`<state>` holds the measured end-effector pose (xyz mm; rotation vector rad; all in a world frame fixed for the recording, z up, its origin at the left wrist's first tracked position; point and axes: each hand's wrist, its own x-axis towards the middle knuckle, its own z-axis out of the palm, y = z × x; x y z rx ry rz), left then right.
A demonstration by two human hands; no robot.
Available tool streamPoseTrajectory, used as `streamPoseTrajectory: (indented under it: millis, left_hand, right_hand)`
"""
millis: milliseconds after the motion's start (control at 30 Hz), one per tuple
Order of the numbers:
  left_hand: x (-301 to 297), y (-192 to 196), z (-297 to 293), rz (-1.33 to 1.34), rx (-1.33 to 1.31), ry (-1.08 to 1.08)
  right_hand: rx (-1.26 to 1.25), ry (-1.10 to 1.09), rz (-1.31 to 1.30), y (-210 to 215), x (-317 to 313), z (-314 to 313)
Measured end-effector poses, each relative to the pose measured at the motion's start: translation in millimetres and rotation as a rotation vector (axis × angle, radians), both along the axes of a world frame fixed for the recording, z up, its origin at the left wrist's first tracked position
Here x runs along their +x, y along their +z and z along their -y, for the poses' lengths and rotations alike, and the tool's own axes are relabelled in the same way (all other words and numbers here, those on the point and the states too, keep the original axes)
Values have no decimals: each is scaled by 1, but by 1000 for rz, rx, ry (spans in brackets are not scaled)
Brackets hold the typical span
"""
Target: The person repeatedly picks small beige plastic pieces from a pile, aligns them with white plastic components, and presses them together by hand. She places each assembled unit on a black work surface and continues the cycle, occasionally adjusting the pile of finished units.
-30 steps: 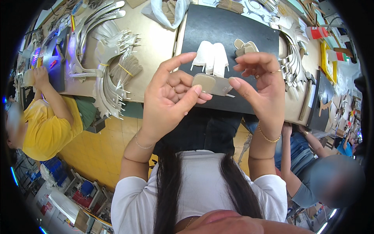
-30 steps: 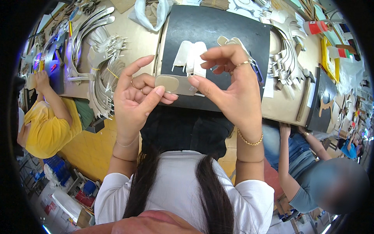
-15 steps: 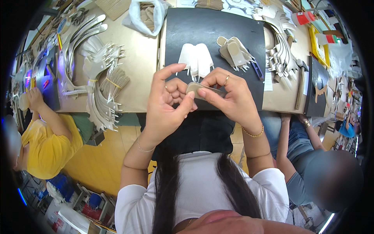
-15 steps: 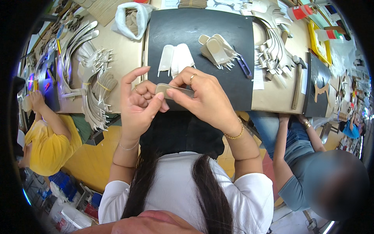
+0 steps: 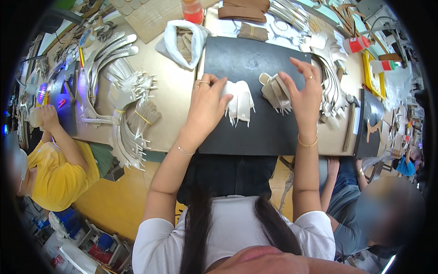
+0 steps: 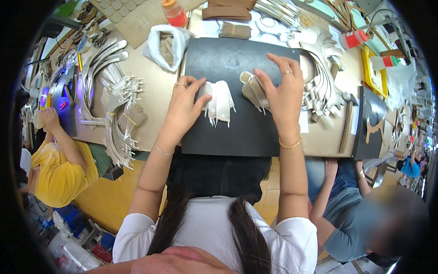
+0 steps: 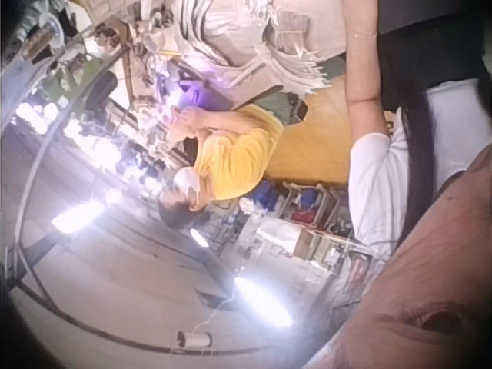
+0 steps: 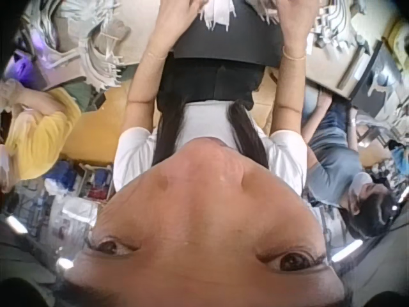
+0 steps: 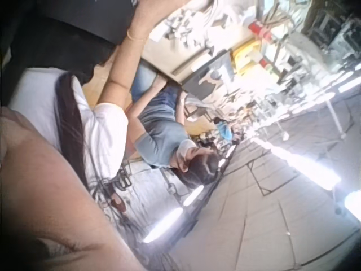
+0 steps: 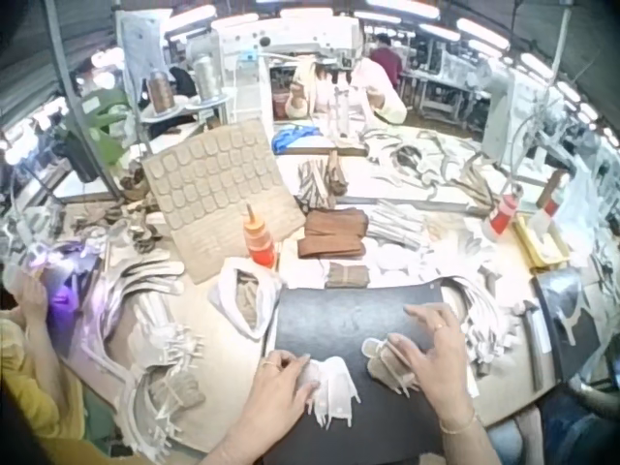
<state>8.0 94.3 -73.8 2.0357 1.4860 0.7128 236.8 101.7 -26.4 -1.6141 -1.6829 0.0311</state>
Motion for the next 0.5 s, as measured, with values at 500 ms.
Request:
streamPoseTrajectory:
  millis: [500]
  left_hand:
    - [-2,15,-2,599,-627,40]
  right_hand:
    - [23,609,241,-30,-146,-316]
